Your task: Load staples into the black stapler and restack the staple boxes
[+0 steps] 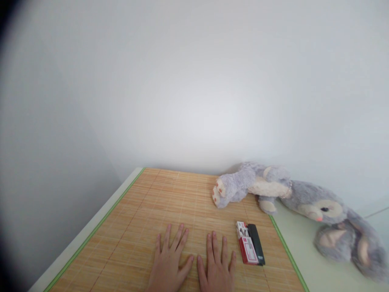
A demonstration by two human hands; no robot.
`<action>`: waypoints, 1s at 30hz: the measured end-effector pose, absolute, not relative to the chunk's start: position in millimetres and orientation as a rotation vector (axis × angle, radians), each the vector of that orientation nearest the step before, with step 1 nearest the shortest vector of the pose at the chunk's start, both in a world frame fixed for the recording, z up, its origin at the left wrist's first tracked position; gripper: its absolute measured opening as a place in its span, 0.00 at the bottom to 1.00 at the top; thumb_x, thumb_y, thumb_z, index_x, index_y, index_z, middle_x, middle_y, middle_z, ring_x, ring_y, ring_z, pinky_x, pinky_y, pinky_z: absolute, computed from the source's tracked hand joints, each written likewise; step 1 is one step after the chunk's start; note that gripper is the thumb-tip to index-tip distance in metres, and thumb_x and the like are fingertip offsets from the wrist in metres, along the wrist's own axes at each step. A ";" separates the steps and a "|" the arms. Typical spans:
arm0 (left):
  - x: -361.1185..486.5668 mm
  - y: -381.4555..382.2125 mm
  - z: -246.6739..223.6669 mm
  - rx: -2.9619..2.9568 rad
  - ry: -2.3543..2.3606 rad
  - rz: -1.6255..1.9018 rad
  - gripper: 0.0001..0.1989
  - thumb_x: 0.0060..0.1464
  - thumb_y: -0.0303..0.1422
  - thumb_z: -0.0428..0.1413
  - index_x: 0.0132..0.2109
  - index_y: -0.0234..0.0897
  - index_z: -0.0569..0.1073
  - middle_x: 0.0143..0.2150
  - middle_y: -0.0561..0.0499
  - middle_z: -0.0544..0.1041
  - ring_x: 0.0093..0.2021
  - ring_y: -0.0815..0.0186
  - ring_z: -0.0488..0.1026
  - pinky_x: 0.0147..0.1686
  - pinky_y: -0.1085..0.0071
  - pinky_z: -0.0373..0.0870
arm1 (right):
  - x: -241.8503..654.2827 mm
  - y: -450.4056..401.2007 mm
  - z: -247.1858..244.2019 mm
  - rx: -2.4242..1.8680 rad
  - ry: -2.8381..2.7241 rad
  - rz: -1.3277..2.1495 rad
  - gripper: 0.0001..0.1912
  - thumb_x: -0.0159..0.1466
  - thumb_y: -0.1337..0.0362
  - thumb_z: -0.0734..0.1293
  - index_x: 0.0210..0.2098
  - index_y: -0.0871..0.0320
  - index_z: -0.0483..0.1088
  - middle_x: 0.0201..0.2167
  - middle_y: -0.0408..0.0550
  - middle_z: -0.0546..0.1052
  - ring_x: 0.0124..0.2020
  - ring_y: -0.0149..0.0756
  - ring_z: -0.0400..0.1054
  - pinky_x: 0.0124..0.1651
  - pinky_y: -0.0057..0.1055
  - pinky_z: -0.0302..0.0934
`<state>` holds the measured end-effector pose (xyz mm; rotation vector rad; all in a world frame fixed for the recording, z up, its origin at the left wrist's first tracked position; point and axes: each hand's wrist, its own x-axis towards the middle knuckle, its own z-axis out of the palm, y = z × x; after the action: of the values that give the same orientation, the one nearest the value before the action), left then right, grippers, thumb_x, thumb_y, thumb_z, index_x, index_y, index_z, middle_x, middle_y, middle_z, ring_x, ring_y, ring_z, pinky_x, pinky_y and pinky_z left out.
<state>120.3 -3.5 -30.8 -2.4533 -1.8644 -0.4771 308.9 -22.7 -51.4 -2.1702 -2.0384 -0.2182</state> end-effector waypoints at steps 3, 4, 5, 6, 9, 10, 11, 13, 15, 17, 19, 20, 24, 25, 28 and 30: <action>122.3 -4.3 -31.6 -2.479 -1.848 -0.470 0.36 0.66 0.45 0.47 0.76 0.56 0.42 0.78 0.64 0.44 0.77 0.41 0.36 0.71 0.36 0.36 | 309.8 -23.5 -54.3 -2.155 -2.038 -0.239 0.37 0.69 0.43 0.55 0.73 0.51 0.55 0.75 0.46 0.52 0.76 0.62 0.44 0.70 0.71 0.37; 123.1 -4.7 -31.9 -2.488 -1.840 -0.469 0.36 0.67 0.45 0.47 0.76 0.56 0.42 0.78 0.65 0.44 0.77 0.41 0.36 0.71 0.36 0.37 | 310.3 -23.8 -55.1 -2.149 -2.040 -0.243 0.37 0.69 0.43 0.54 0.73 0.51 0.55 0.75 0.46 0.52 0.76 0.62 0.44 0.70 0.71 0.37; 123.9 -5.0 -32.1 -2.492 -1.834 -0.470 0.35 0.67 0.45 0.46 0.76 0.57 0.42 0.78 0.66 0.43 0.77 0.42 0.36 0.71 0.37 0.37 | 310.7 -24.0 -55.8 -2.142 -2.043 -0.246 0.37 0.69 0.43 0.54 0.73 0.51 0.54 0.75 0.46 0.52 0.75 0.62 0.44 0.70 0.71 0.37; 124.6 -5.2 -32.2 -2.494 -1.829 -0.471 0.35 0.68 0.46 0.45 0.76 0.58 0.42 0.78 0.66 0.43 0.77 0.42 0.37 0.71 0.37 0.38 | 311.0 -24.1 -56.5 -2.137 -2.045 -0.249 0.37 0.69 0.43 0.54 0.73 0.51 0.54 0.75 0.46 0.52 0.75 0.62 0.44 0.70 0.71 0.37; 125.6 -5.3 -32.2 -2.487 -1.819 -0.468 0.34 0.67 0.46 0.45 0.76 0.58 0.42 0.78 0.66 0.44 0.77 0.43 0.38 0.71 0.37 0.38 | 311.0 -23.7 -58.7 -2.149 -2.031 -0.254 0.37 0.69 0.43 0.54 0.73 0.50 0.55 0.75 0.45 0.53 0.75 0.62 0.44 0.70 0.71 0.36; 125.8 -5.1 -32.2 -2.484 -1.815 -0.466 0.35 0.67 0.45 0.46 0.76 0.58 0.42 0.78 0.65 0.44 0.77 0.42 0.39 0.71 0.37 0.38 | 310.7 -23.3 -59.8 -2.153 -2.026 -0.256 0.37 0.69 0.43 0.54 0.73 0.50 0.55 0.74 0.45 0.53 0.75 0.62 0.44 0.70 0.71 0.36; 125.9 -4.7 -32.4 -2.481 -1.811 -0.465 0.35 0.67 0.44 0.46 0.76 0.57 0.42 0.78 0.65 0.45 0.77 0.42 0.39 0.71 0.36 0.37 | 310.3 -22.9 -61.1 -2.156 -2.022 -0.259 0.37 0.69 0.43 0.54 0.73 0.50 0.55 0.74 0.45 0.53 0.75 0.62 0.44 0.70 0.71 0.36; 126.0 -3.9 -33.0 -2.476 -1.804 -0.468 0.36 0.66 0.43 0.47 0.76 0.57 0.42 0.78 0.63 0.46 0.77 0.41 0.41 0.71 0.35 0.35 | 309.3 -22.1 -63.9 -2.157 -2.016 -0.269 0.37 0.69 0.43 0.54 0.73 0.50 0.55 0.74 0.45 0.53 0.75 0.62 0.44 0.71 0.71 0.35; 126.0 -3.3 -34.0 -2.476 -1.799 -0.476 0.36 0.66 0.43 0.47 0.76 0.57 0.42 0.78 0.62 0.47 0.77 0.41 0.42 0.71 0.35 0.34 | 308.6 -21.7 -66.3 -2.160 -2.008 -0.281 0.37 0.69 0.43 0.54 0.73 0.50 0.56 0.74 0.45 0.54 0.76 0.62 0.43 0.71 0.71 0.34; 125.9 -3.0 -34.7 -2.480 -1.801 -0.482 0.36 0.66 0.44 0.47 0.76 0.57 0.42 0.78 0.62 0.48 0.77 0.41 0.42 0.71 0.35 0.34 | 308.7 -21.8 -67.5 -2.170 -1.998 -0.285 0.36 0.69 0.44 0.53 0.73 0.50 0.55 0.75 0.45 0.53 0.76 0.62 0.41 0.71 0.71 0.33; 125.7 -3.0 -34.5 -2.485 -1.811 -0.480 0.36 0.65 0.44 0.47 0.76 0.57 0.42 0.78 0.62 0.47 0.77 0.41 0.42 0.71 0.34 0.35 | 310.0 -22.0 -67.2 -2.170 -2.008 -0.270 0.36 0.69 0.43 0.53 0.73 0.49 0.55 0.75 0.44 0.53 0.76 0.62 0.41 0.71 0.71 0.34; 125.7 -3.1 -34.1 -2.490 -1.817 -0.477 0.36 0.66 0.44 0.47 0.76 0.57 0.42 0.78 0.62 0.47 0.77 0.41 0.42 0.71 0.34 0.35 | 311.1 -22.1 -66.6 -2.169 -2.017 -0.256 0.37 0.70 0.42 0.53 0.73 0.48 0.54 0.75 0.44 0.53 0.76 0.62 0.42 0.71 0.71 0.35; 126.1 -3.9 -31.3 -2.508 -1.835 -0.466 0.36 0.66 0.44 0.47 0.75 0.57 0.41 0.78 0.63 0.46 0.77 0.41 0.41 0.71 0.34 0.35 | 313.5 -22.5 -62.6 -2.169 -2.056 -0.199 0.37 0.70 0.40 0.52 0.73 0.48 0.53 0.75 0.44 0.53 0.76 0.61 0.43 0.71 0.70 0.36; 126.2 -4.1 -30.8 -2.511 -1.837 -0.465 0.36 0.66 0.43 0.47 0.75 0.57 0.41 0.78 0.63 0.46 0.77 0.41 0.41 0.71 0.34 0.35 | 313.1 -22.7 -61.5 -2.177 -2.054 -0.197 0.37 0.70 0.41 0.53 0.74 0.48 0.53 0.75 0.45 0.52 0.76 0.61 0.42 0.71 0.71 0.35; 126.3 -4.6 -30.1 -2.521 -1.841 -0.464 0.36 0.66 0.43 0.47 0.76 0.57 0.41 0.78 0.62 0.46 0.77 0.41 0.40 0.71 0.34 0.34 | 310.0 -23.3 -58.6 -2.203 -2.041 -0.211 0.37 0.70 0.42 0.53 0.74 0.49 0.53 0.75 0.45 0.51 0.77 0.61 0.39 0.71 0.70 0.33; 126.1 -4.6 -29.9 -2.526 -1.840 -0.466 0.36 0.66 0.43 0.47 0.76 0.56 0.41 0.78 0.62 0.46 0.77 0.41 0.39 0.71 0.34 0.34 | 308.1 -23.7 -56.8 -2.206 -2.037 -0.221 0.37 0.69 0.42 0.54 0.74 0.50 0.53 0.75 0.45 0.51 0.77 0.60 0.39 0.72 0.70 0.32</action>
<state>126.1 -4.6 -29.9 -2.5264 -1.8404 -0.4664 308.1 -23.7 -56.8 -2.2056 -2.0367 -0.2208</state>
